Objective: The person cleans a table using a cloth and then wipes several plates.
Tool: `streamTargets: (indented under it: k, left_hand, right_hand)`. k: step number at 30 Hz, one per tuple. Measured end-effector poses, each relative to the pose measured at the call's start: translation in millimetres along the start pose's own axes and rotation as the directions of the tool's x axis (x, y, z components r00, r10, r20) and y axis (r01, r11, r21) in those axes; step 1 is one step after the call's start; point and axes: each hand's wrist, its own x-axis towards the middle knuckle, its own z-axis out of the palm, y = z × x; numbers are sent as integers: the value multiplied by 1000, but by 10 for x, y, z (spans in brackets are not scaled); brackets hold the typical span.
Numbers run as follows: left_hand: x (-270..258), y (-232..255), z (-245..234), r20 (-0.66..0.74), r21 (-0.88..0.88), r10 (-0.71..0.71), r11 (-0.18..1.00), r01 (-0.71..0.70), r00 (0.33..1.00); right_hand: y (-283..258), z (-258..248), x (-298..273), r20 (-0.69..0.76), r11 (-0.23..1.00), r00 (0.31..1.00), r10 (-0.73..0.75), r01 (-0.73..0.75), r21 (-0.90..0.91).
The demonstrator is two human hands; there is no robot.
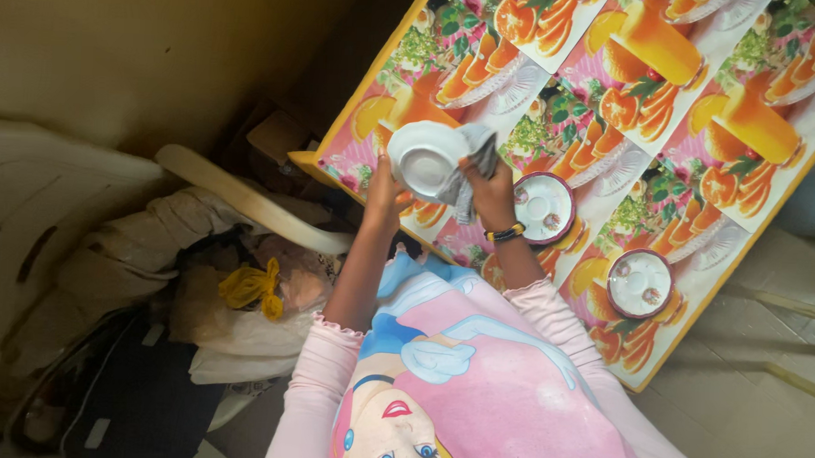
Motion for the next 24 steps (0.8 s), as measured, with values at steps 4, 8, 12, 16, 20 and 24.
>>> streamTargets:
  k: [4, 8, 12, 16, 20, 24]
  left_hand:
    - [201, 65, -145, 150, -149, -279, 942, 301, 949]
    - [483, -254, -324, 305, -344, -29, 928, 139, 952]
    - [348, -397, -266, 193, -273, -106, 949, 157, 976]
    - [225, -374, -102, 9, -172, 4, 985, -2, 1000]
    - [279, -327, -78, 58, -97, 206, 975, -200, 977]
    - [311, -293, -99, 59, 91, 228, 968, -233, 972]
  right_hand:
    - [-269, 164, -181, 372, 752, 909, -188, 377, -541]
    - [-464, 377, -362, 695, 509, 707, -131, 649, -565]
    - [-450, 490, -259, 688, 448, 724, -58, 634, -630]
    - [-259, 500, 4, 595, 209, 791, -145, 612, -763]
    - [-83, 314, 365, 472, 99, 813, -342, 530, -842]
    - [182, -92, 571, 262, 216, 917, -300, 333, -918]
